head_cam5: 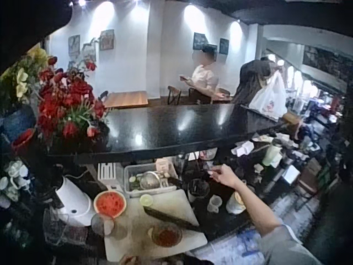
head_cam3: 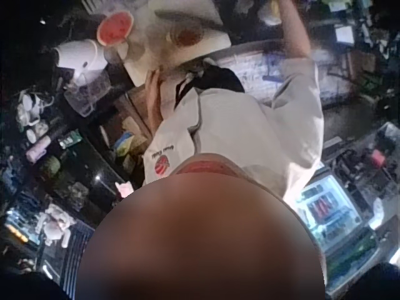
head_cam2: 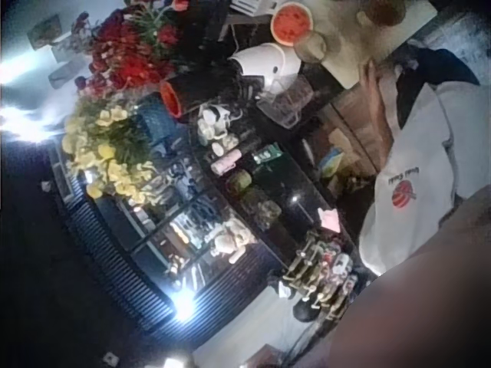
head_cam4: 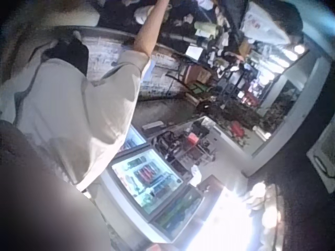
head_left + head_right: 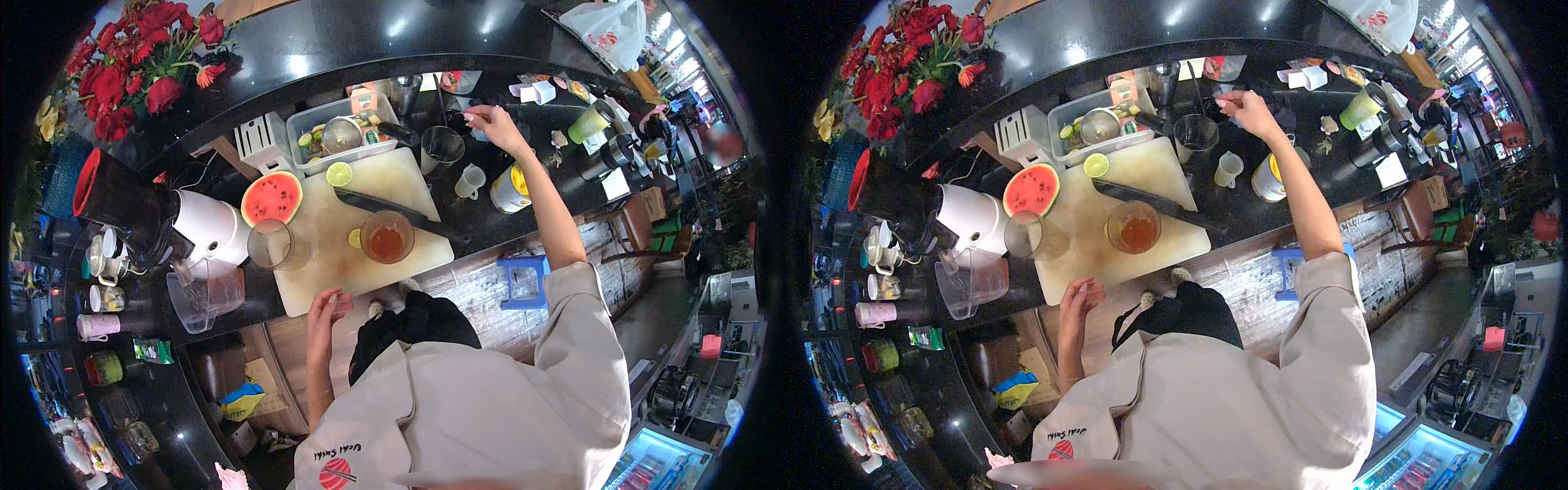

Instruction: The person cuts limes on a cutting board, squeezes them into a glass, and adds a dark liquid from a container. They stir the mixture with a spoon, then pour the contents through a strainer into another glass. The person retrieves a lime from a refrigerator and continues preparing the drink.

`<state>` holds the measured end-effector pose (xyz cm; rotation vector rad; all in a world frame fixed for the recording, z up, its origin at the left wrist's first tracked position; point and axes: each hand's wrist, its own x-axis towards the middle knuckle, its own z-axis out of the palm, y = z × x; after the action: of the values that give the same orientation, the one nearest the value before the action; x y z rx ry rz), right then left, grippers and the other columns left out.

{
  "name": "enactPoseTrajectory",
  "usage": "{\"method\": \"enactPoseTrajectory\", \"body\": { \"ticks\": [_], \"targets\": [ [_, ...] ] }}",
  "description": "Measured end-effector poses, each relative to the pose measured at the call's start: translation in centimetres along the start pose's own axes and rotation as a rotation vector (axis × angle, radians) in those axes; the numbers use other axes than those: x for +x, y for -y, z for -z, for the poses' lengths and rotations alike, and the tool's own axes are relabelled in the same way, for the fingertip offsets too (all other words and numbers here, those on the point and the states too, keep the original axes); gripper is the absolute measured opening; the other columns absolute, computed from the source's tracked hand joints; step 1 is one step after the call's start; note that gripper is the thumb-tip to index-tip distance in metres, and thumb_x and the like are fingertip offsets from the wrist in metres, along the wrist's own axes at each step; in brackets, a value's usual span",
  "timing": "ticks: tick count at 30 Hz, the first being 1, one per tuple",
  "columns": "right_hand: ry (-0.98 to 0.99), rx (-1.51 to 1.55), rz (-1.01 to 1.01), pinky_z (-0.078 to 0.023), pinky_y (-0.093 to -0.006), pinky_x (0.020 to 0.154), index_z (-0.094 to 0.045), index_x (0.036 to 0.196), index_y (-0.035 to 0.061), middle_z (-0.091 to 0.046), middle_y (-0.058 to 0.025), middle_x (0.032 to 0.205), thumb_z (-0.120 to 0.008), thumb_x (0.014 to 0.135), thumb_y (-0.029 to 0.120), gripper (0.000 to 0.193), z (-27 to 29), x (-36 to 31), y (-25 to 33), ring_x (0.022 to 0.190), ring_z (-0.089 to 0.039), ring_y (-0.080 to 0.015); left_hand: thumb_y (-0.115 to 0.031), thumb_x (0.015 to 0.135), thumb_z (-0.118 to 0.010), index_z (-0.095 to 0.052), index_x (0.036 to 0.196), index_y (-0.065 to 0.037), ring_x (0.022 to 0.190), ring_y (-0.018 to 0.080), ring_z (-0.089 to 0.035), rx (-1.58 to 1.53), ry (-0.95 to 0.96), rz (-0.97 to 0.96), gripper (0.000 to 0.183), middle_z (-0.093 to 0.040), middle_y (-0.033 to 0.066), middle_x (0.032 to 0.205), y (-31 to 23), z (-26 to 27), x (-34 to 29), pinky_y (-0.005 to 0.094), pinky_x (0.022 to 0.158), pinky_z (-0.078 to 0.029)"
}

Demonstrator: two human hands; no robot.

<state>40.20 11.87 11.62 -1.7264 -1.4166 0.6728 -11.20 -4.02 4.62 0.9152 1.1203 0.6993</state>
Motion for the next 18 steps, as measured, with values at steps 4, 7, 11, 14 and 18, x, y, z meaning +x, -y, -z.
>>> {"method": "enactPoseTrajectory", "body": {
  "ticks": [4,7,11,14,18],
  "targets": [
    [-0.141,-0.11,0.095,-0.055,-0.0333,0.074,-0.068,0.11,-0.006,-0.073,-0.0144,0.091,-0.061,0.098,0.022,0.031,-0.1,-2.0,0.8,0.08,-0.071,-0.0197,-0.026,0.102,-0.051,-0.059,0.122,-0.009,0.097,0.014,-0.066,0.001,0.021,-0.009,0.027,-0.069,0.0072,0.111,-0.2,-0.3,0.4,0.0272,0.084,-0.045],
    [-0.22,-0.317,0.207,-0.055,-0.0366,0.073,-0.069,0.109,-0.0033,-0.072,-0.0191,0.091,-0.059,0.098,0.018,0.026,-0.1,-3.4,1.6,0.079,-0.07,-0.0285,-0.027,0.102,-0.051,-0.058,0.124,-0.009,0.097,0.0154,-0.066,-0.002,0.014,0.002,0.03,-0.068,0.0081,0.113,-0.2,-0.4,0.4,0.027,0.083,-0.044],
    [-0.291,-0.559,0.394,-0.054,-0.0468,0.074,-0.068,0.102,-0.0014,-0.067,-0.0227,0.093,-0.057,0.098,0.018,0.023,-1.3,-5.1,2.2,0.085,-0.066,-0.041,-0.028,0.101,-0.051,-0.058,0.124,-0.009,0.097,0.0156,-0.066,0.018,0.022,0.0,0.031,-0.068,0.0087,0.112,0.1,-0.2,0.1,0.0272,0.083,-0.045],
    [-0.331,-0.645,0.407,-0.053,-0.0503,0.072,-0.064,0.097,-0.0011,-0.064,-0.0219,0.092,-0.056,0.099,0.02,0.023,-2.0,-6.2,2.1,0.086,-0.064,-0.0427,-0.03,0.101,-0.052,-0.058,0.124,-0.01,0.097,0.0156,-0.066,0.012,0.02,-0.014,0.032,-0.068,0.0087,0.112,0.1,0.0,-0.1,0.0273,0.083,-0.044],
    [-0.404,-0.663,0.367,-0.052,-0.0502,0.071,-0.064,0.094,-0.0007,-0.063,-0.0223,0.089,-0.057,0.098,0.019,0.022,-2.5,-7.6,1.5,0.083,-0.064,-0.0429,-0.031,0.101,-0.052,-0.059,0.124,-0.01,0.097,0.0155,-0.066,0.022,-0.006,-0.028,0.032,-0.069,0.0081,0.112,0.0,0.3,-0.5,0.0272,0.084,-0.044]
  ]
}}
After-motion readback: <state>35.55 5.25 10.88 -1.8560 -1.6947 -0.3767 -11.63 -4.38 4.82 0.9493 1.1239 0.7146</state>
